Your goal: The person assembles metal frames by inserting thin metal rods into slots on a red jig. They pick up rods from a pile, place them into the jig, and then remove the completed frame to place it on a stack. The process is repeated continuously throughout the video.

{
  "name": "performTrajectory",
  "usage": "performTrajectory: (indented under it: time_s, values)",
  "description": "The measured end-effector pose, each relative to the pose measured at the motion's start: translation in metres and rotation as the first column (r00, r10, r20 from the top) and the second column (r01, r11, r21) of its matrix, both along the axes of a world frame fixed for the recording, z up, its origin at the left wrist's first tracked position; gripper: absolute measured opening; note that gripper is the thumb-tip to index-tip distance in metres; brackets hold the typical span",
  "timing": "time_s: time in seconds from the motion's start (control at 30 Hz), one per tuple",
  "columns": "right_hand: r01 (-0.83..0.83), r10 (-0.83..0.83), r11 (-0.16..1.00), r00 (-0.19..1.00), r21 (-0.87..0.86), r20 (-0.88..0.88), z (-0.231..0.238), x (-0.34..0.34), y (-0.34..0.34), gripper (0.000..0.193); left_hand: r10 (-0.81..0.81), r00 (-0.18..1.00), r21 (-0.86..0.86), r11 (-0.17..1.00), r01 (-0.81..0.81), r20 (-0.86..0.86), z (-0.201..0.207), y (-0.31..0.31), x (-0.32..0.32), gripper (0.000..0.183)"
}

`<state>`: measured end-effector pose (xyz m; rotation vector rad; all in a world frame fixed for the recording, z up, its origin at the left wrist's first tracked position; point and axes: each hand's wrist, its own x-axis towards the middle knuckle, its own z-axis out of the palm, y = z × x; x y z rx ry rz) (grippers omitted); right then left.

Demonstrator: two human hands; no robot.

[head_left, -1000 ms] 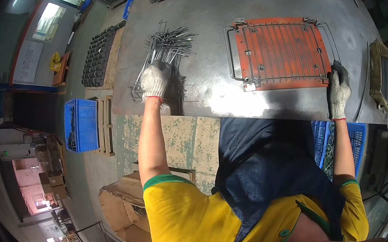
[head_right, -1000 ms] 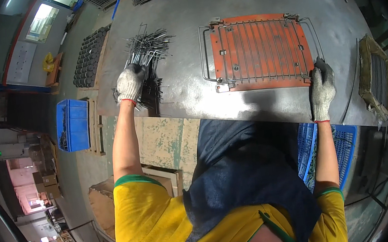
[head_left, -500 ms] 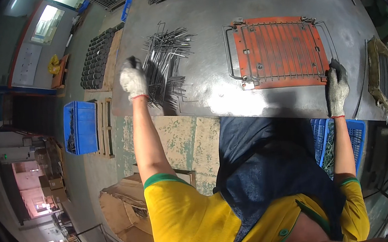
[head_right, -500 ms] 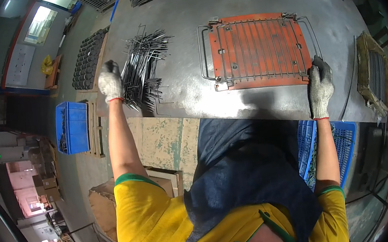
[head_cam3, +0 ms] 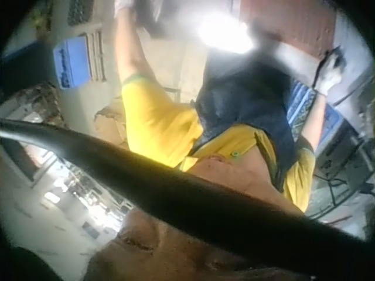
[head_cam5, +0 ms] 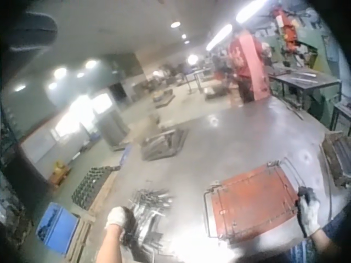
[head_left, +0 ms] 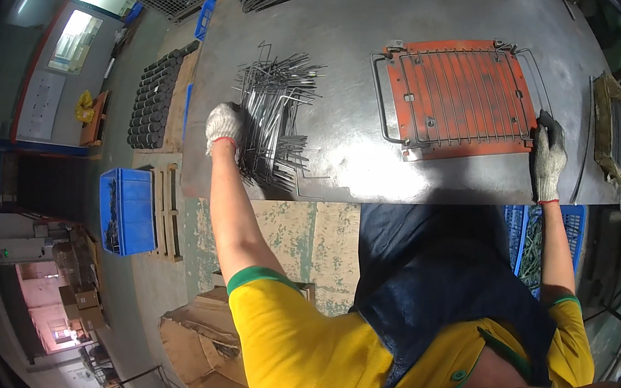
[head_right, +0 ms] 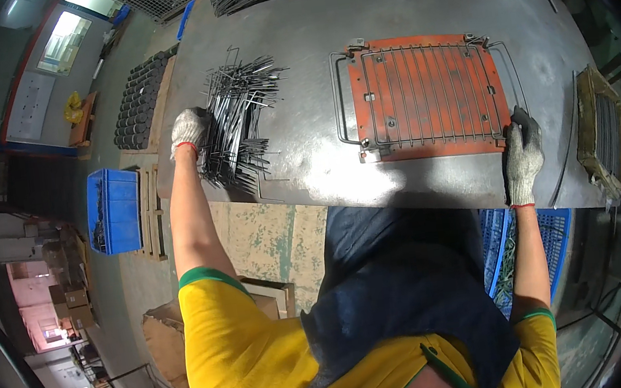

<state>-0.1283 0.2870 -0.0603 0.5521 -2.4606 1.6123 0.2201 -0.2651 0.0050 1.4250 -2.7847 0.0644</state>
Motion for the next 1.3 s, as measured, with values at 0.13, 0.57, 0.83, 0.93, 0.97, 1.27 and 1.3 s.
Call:
performTrajectory:
  time_s: [0.13, 0.57, 0.83, 0.93, 0.97, 1.27, 1.3]
  values:
    - [-0.011, 0.011, 1.0, 1.0, -0.002, 0.014, 0.004, 0.003, -0.001, 0.028, -0.088, 0.996, -0.207, 0.974, 0.092, 0.028, 0.008, 0.011, 0.004, 0.023]
    - [0.1, -0.091, 0.982, 0.994, -0.159, 0.066, 0.059, 0.019, 0.018, 0.03, 0.571, 0.253, 0.561, 0.464, 0.685, -0.781, 0.079, 0.155, -0.085, 0.03]
    - [-0.39, 0.601, 0.799, 0.567, -0.458, 0.563, 0.077, 0.12, -0.076, 0.046, 0.571, 0.625, 0.731, -0.063, 0.68, -0.532, 0.057, 0.306, -0.165, 0.028]
    - [-0.327, 0.604, 0.784, 0.597, -0.527, 0.528, 0.073, 0.119, -0.084, 0.038, 0.501, 0.716, 0.818, -0.026, 0.574, -0.486, 0.057, 0.307, -0.174, 0.022]
    - [-0.318, 0.59, 0.791, 0.62, -0.522, 0.517, 0.072, 0.117, -0.088, 0.036, 0.459, 0.752, 0.85, 0.012, 0.526, -0.472, 0.06, 0.306, -0.176, 0.021]
    - [-0.347, 0.647, 0.668, 0.707, 0.658, -0.285, 0.012, 0.108, -0.116, 0.042, -0.693, 0.592, -0.068, 0.671, 0.739, -0.412, -0.001, 0.26, -0.195, 0.025]
    - [-0.378, 0.648, 0.668, 0.719, 0.641, -0.251, 0.008, 0.109, -0.116, 0.04, -0.727, 0.562, -0.139, 0.651, 0.746, -0.394, -0.005, 0.259, -0.195, 0.024]
